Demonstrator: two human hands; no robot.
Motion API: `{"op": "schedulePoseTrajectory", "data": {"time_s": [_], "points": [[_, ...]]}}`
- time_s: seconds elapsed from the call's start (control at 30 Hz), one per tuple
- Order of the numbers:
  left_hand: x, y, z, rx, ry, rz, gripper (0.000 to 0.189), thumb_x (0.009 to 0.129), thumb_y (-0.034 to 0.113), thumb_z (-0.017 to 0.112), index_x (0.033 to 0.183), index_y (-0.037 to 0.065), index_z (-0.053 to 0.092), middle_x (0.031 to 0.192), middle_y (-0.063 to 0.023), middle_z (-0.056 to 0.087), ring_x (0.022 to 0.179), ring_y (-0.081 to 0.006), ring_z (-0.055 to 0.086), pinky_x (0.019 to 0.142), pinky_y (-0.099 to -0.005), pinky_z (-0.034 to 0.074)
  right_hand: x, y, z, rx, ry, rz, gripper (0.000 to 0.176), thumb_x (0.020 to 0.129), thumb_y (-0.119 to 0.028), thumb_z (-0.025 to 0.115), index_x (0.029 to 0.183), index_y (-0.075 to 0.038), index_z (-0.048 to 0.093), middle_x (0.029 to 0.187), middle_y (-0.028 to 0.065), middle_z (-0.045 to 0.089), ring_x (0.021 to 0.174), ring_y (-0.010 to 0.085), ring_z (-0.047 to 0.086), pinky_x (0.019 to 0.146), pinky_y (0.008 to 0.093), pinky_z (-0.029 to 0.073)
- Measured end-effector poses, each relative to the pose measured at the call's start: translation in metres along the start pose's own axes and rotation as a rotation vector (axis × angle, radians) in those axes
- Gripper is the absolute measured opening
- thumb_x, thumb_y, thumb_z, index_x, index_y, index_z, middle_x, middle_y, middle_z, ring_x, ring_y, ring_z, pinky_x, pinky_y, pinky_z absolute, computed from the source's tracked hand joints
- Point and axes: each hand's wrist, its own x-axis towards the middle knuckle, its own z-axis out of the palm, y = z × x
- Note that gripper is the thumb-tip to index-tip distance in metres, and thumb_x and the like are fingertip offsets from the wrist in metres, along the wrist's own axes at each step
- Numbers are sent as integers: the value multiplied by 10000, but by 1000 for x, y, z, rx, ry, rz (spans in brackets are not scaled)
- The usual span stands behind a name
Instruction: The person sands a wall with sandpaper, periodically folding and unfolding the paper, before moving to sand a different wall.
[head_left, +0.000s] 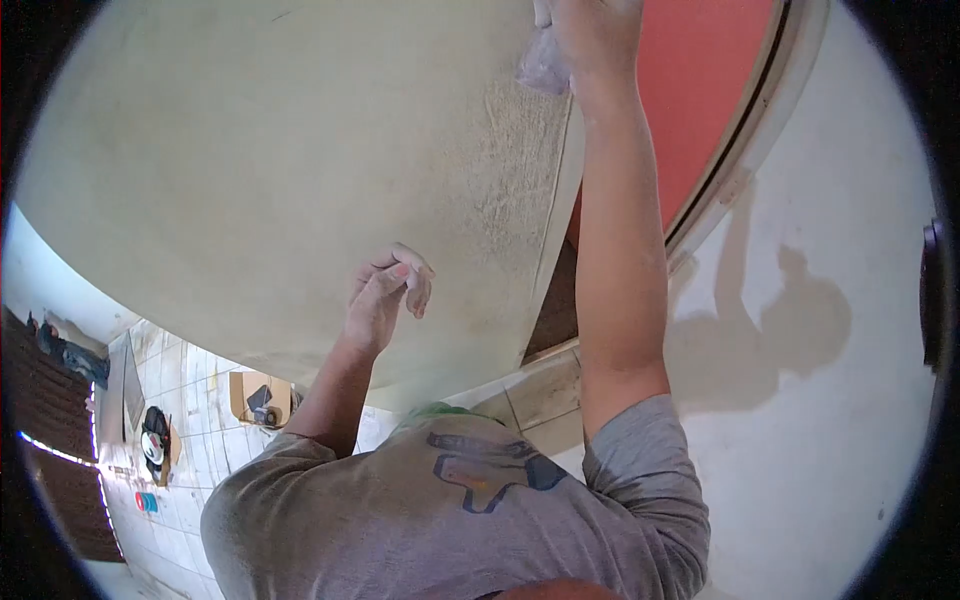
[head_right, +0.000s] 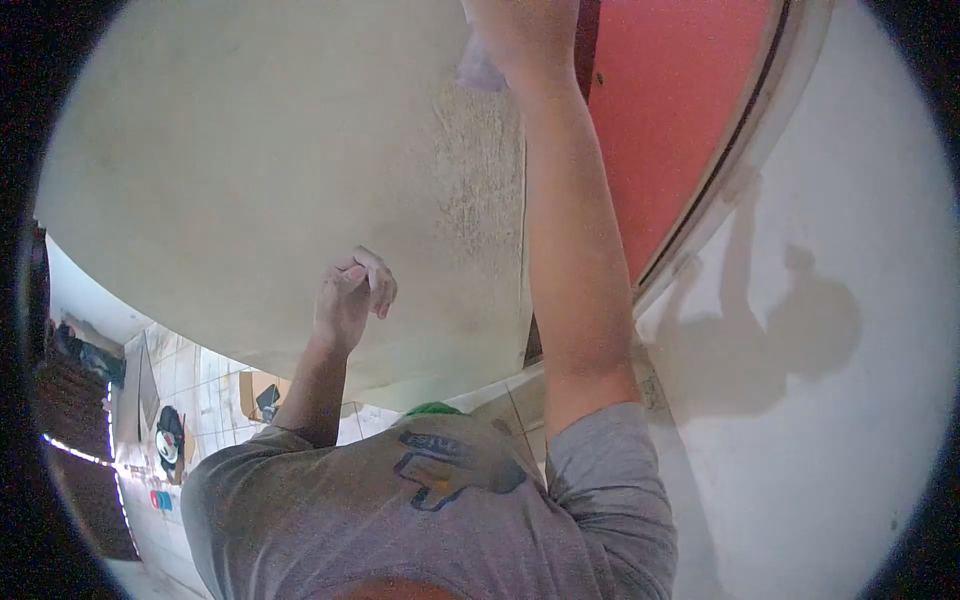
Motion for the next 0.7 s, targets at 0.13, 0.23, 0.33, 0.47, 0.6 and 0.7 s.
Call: {"op": "schedulePoseTrajectory", "data": {"time_s": [0.13, 0.23, 0.33, 0.47, 0.6, 0.7], "points": [[10, -12, 1, 65, -10, 19, 264, 967, 216, 550, 919, -30, 635, 604, -31, 505, 531, -144, 505, 506, -286, 428, -8, 10, -6, -51, -5, 74, 242, 677, 31, 540, 509, -76, 404, 524, -48, 385, 470, 67, 369, 424, 326, 259], [18, -19, -2, 63, -15, 36, 261, 967, 208, 551, 923, -34, 638, 612, -35, 518, 532, -140, 510, 505, -280, 434, -10, 18, -9, -82, -31, 71, 253, 689, 27, 535, 521, -82, 381, 526, -47, 371, 475, 74, 373, 426, 336, 267], [17, 1, 8, 46, -42, 75, 251, 961, 195, 557, 924, -39, 639, 620, -42, 529, 535, -138, 513, 500, -277, 437, -11, -1, -7, -76, -68, 129, 239, 704, 22, 531, 530, -68, 394, 523, -39, 373, 474, 86, 381, 435, 343, 287], [18, 0, 12, 39, -44, 102, 244, 956, 190, 567, 924, -41, 639, 623, -48, 533, 534, -140, 513, 492, -278, 433, -33, 21, -8, -49, -63, 16, 173, 679, 8, 595, 528, -36, 525, 522, -52, 456, 490, 53, 426, 456, 270, 301], [17, -9, 11, 56, -28, 85, 244, 958, 201, 577, 935, -35, 637, 619, -48, 532, 523, -137, 507, 490, -278, 429, -69, 51, -19, -22, -56, 44, 231, 694, -34, 590, 533, -5, 428, 467, -9, 411, 456, 69, 386, 423, 326, 288], [19, -9, 13, 73, -35, 61, 228, 957, 200, 580, 926, -20, 629, 611, -47, 529, 514, -139, 502, 500, -280, 428, -109, 88, -32, -45, -91, 103, 262, 700, -32, 582, 536, -4, 380, 478, -2, 348, 481, 71, 358, 441, 328, 274]]}}
